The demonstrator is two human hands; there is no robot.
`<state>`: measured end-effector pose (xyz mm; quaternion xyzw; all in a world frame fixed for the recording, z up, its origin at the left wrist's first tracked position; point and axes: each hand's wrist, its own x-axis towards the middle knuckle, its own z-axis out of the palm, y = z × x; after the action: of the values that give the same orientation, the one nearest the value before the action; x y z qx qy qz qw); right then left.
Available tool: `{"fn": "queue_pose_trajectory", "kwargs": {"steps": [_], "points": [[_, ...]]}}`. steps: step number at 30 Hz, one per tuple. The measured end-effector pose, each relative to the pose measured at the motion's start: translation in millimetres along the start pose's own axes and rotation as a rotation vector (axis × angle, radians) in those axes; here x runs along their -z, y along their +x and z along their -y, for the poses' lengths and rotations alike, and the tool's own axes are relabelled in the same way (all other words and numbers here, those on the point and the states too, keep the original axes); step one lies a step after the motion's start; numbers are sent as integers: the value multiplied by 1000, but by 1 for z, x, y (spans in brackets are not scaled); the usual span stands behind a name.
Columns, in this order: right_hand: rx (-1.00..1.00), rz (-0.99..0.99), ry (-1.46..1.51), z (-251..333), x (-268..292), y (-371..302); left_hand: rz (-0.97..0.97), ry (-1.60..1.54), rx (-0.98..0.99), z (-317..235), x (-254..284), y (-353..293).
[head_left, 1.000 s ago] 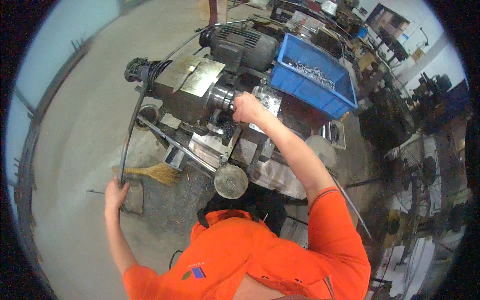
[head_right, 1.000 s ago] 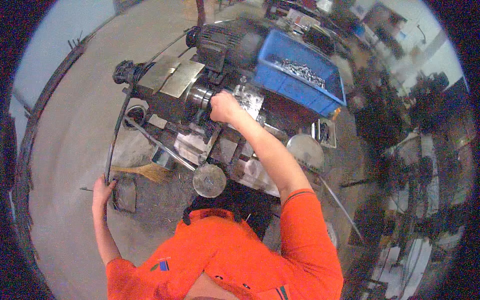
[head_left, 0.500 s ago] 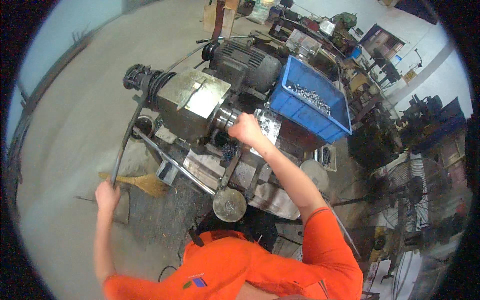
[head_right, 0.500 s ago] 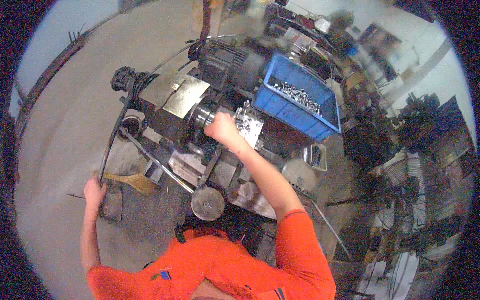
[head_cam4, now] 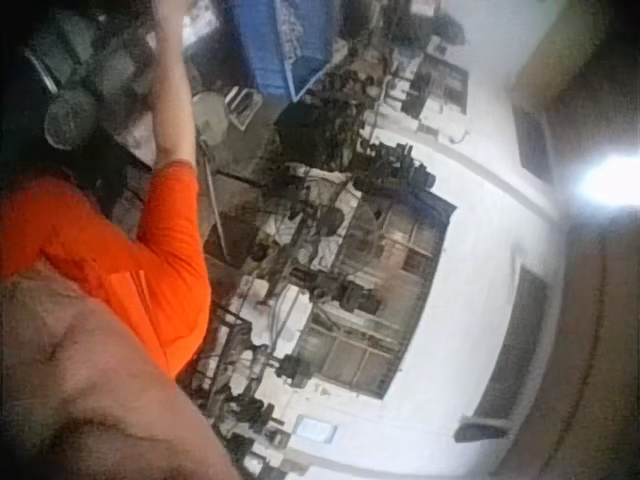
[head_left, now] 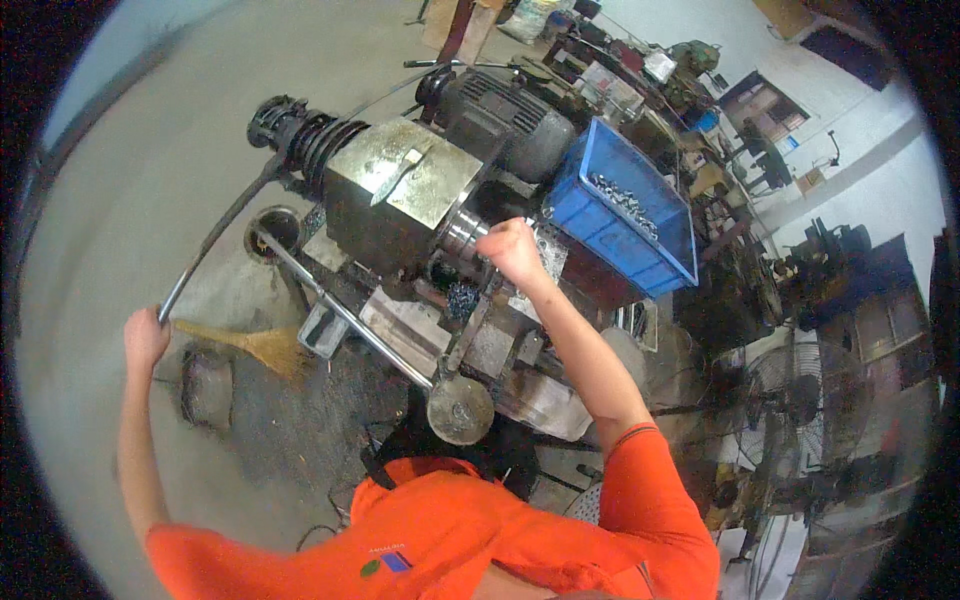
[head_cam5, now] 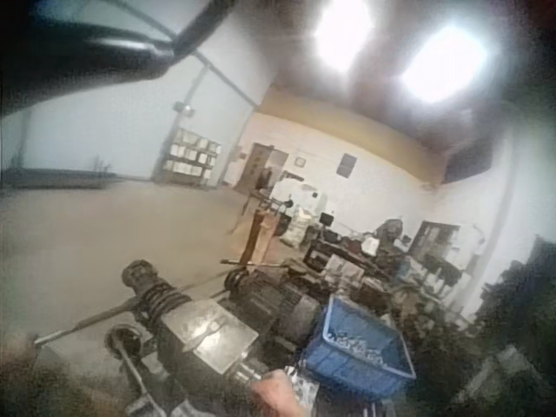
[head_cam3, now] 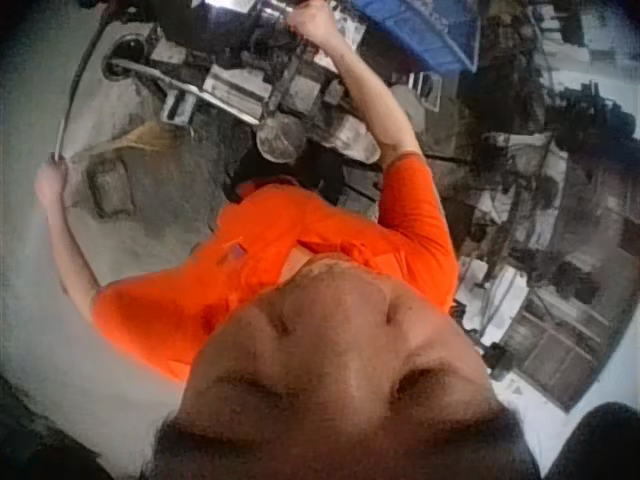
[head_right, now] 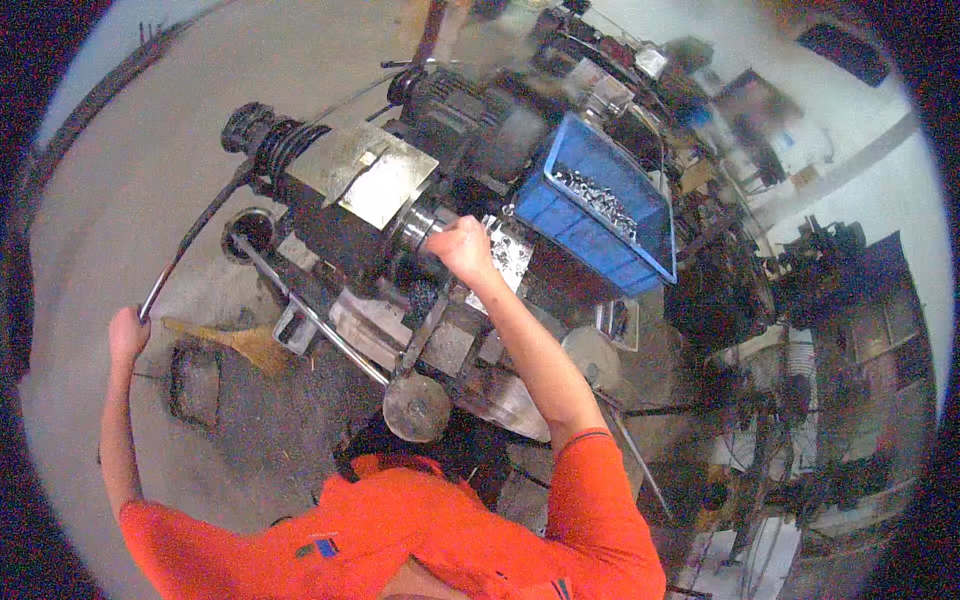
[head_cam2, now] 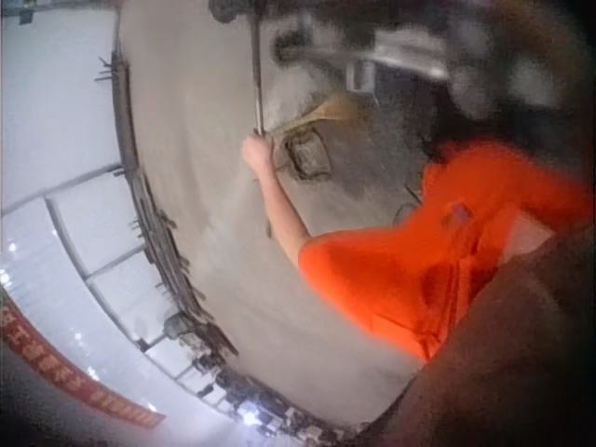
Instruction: The person repeatedly picks small metal parts from a perforated tray and places them into a metal turning machine, then uses a long metal rod to operate the machine. The person continues this cycle of loading parts and operating the machine throughout the clip.
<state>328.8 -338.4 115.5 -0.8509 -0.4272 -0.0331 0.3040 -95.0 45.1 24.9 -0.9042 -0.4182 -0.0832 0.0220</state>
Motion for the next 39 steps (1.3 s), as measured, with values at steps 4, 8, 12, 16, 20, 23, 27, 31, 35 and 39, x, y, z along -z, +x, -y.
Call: {"fn": "queue_pose_trajectory", "kwargs": {"steps": [4, 8, 12, 16, 20, 23, 27, 31, 35, 39], "points": [[-98, -43, 41, 3, 0, 0, 139, -195, 66, -36, 18, -21], [-224, -67, 82, 6, 1, -6, 184, -341, 60, -70, 12, -46], [-270, -89, 35, 6, -2, -10, 124, 68, 74, -49, 3, -36], [-270, -107, 89, -1, -8, -9, -194, 372, -130, 55, -17, 39], [-304, -93, 26, 1, -2, -10, -128, 320, -187, 56, -13, 65], [-341, -60, 103, 7, 2, -8, -91, 333, 66, 65, -34, 69], [-98, -217, 63, -11, 6, -26, -209, 141, 359, -12, -9, 34], [63, -327, 58, -18, 48, -70, -371, 173, 262, -49, -9, -30], [7, -390, 74, -59, 90, -139, -204, 138, 345, -41, -13, -21], [-189, -403, -173, -87, 128, -225, -150, 14, 110, -52, -4, 4]]}}
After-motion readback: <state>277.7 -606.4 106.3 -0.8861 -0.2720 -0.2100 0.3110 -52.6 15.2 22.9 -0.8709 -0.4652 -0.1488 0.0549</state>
